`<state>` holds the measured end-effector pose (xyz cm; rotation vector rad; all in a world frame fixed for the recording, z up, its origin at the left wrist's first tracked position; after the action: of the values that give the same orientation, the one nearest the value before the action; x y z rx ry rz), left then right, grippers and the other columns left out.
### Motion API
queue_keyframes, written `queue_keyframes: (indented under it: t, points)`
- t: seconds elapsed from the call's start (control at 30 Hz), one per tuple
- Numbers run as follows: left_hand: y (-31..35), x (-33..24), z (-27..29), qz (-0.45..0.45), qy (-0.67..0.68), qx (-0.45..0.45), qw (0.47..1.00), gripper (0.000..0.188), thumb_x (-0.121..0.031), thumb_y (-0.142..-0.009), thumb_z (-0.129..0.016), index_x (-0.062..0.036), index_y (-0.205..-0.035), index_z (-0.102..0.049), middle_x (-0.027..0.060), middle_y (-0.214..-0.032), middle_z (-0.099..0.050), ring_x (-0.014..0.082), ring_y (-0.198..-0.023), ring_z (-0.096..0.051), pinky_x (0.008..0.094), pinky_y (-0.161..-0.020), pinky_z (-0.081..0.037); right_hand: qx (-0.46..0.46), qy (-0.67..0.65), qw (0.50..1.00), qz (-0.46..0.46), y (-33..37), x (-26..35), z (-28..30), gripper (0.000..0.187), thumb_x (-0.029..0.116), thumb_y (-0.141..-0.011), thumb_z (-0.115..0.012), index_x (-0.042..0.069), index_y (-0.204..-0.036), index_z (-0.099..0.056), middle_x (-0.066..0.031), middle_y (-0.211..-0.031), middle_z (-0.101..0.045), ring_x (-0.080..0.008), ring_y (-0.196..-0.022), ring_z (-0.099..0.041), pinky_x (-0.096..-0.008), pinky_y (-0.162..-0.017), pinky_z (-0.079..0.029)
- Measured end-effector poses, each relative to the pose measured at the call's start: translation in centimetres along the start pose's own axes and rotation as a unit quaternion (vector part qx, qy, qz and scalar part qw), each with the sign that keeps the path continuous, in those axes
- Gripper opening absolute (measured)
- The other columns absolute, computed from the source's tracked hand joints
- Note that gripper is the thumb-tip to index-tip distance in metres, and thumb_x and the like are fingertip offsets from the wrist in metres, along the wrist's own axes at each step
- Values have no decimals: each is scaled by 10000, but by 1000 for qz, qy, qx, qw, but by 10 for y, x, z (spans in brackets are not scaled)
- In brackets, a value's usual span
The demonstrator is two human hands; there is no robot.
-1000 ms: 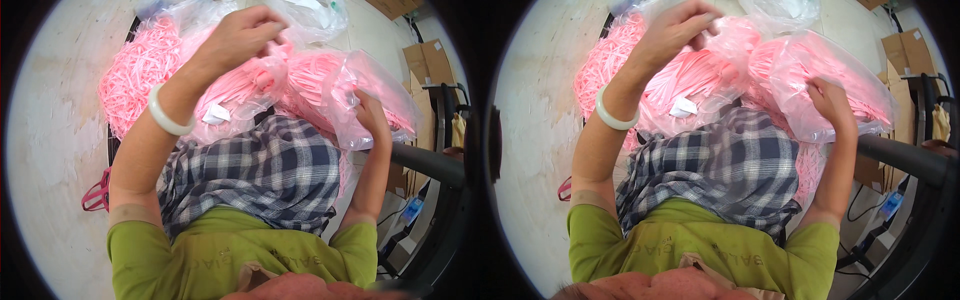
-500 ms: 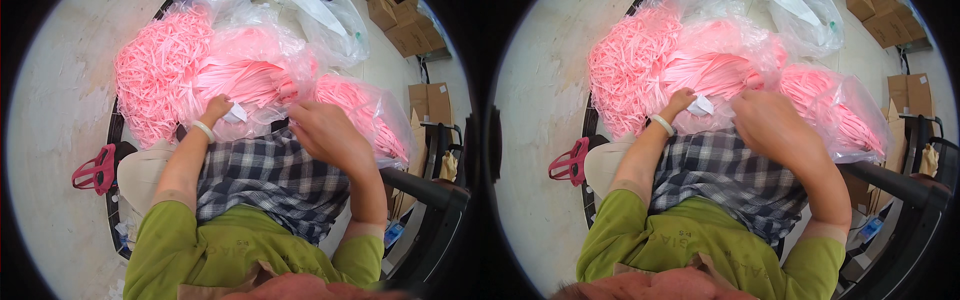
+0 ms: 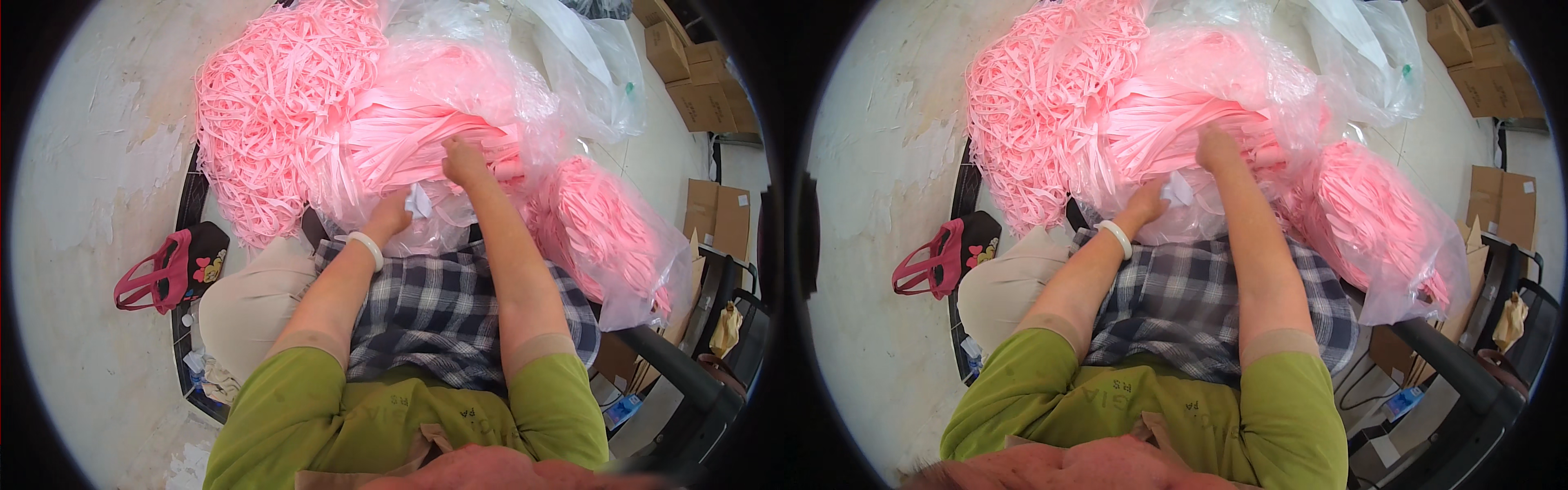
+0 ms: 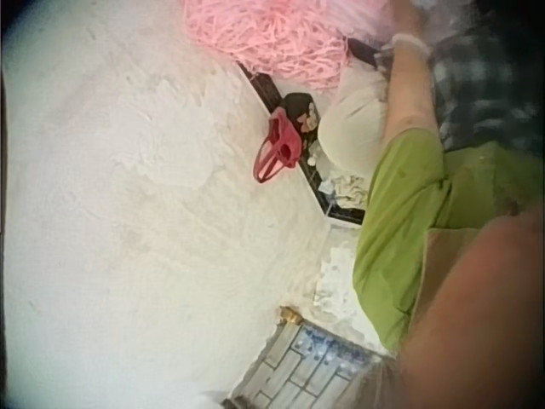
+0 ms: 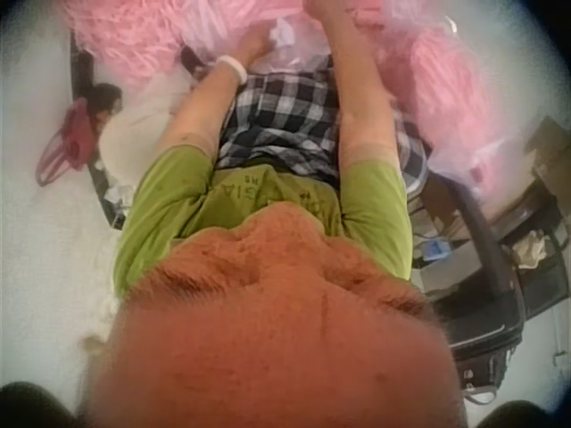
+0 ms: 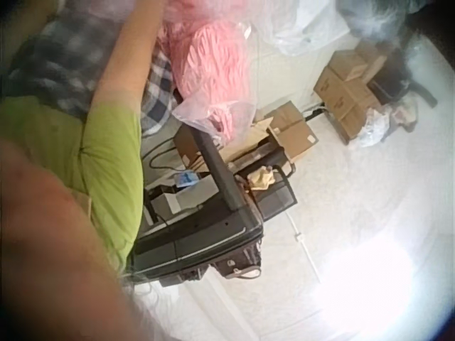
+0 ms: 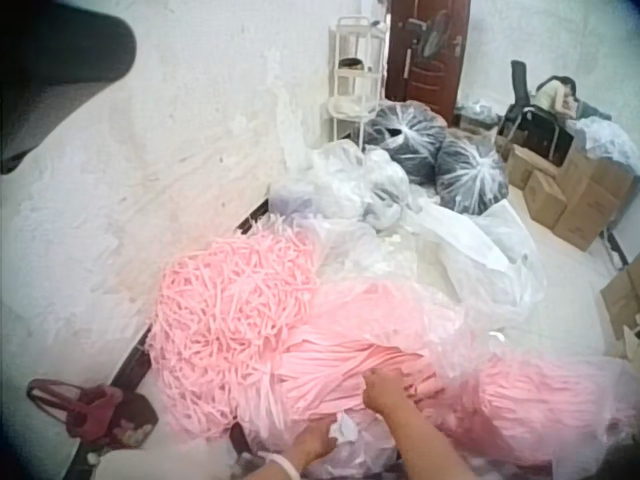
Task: The recorder is sorting, untangling, and bundling pink fabric straps from a large pile into smaller groups and placing them into clear plastic bags.
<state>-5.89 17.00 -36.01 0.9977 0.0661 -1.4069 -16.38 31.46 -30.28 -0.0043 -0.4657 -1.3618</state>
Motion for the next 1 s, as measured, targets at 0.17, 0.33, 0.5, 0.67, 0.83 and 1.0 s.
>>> queue_keyframes:
  t: [0.17,0.33,0.5,0.67,0.83,1.0]
  points:
    - [8,-7,-51,-101,-114,140,978,389,-196,-743,-536,-45,-1100,-564,191,-1025,-612,348,-965,-579,403,-855,-455,-76,6,992,101,-26,51,-9,287,91,-762,-522,76,-1044,-573,-77,-1218,-488,-285,-1133,-459,-455,-869,-435]
    - [4,-11,-53,-94,-71,147,982,351,-267,-747,-555,-47,-1015,-605,178,-960,-632,332,-920,-596,398,-810,-468,-56,119,984,117,-33,50,-23,333,119,-776,-525,105,-1108,-543,-75,-1217,-499,-261,-1128,-471,-463,-843,-426]
    - [1,-21,-20,-67,35,85,994,293,-240,-728,-611,-35,-938,-618,175,-876,-641,319,-863,-607,395,-780,-472,26,151,985,78,-32,26,-40,317,155,-766,-543,124,-1079,-578,-67,-1089,-566,-247,-1037,-515,-440,-786,-421]
    - [-9,-27,49,-71,89,-200,973,402,-151,-696,-674,-84,-1080,-573,132,-991,-612,279,-905,-589,391,-829,-452,-56,145,982,107,-11,31,-21,144,181,-739,-571,120,-787,-692,-48,-853,-613,-221,-931,-540,-417,-774,-423]
    - [2,-64,90,-163,-32,-266,950,488,-181,-666,-692,-109,-1122,-532,103,-1044,-580,279,-1034,-520,410,-924,-370,55,128,984,114,-11,41,4,170,170,-677,-605,97,-804,-693,-104,-893,-647,-255,-927,-590,-424,-766,-461]
    - [5,-78,109,-149,-61,-154,975,495,-215,-664,-693,-103,-1118,-531,108,-1044,-578,291,-1028,-527,394,-909,-388,150,125,970,142,-5,58,66,223,164,-606,-567,50,-765,-674,-185,-826,-644,-330,-777,-628,-398,-696,-501]
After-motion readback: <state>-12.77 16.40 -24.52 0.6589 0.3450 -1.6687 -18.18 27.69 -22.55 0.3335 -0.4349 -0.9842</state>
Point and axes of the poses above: each hand's wrist, its own y-axis away from the middle knuckle, its own z-axis out of the back of the hand, x = y × z, the point moved 8 cm from there along -y, towards the middle knuckle
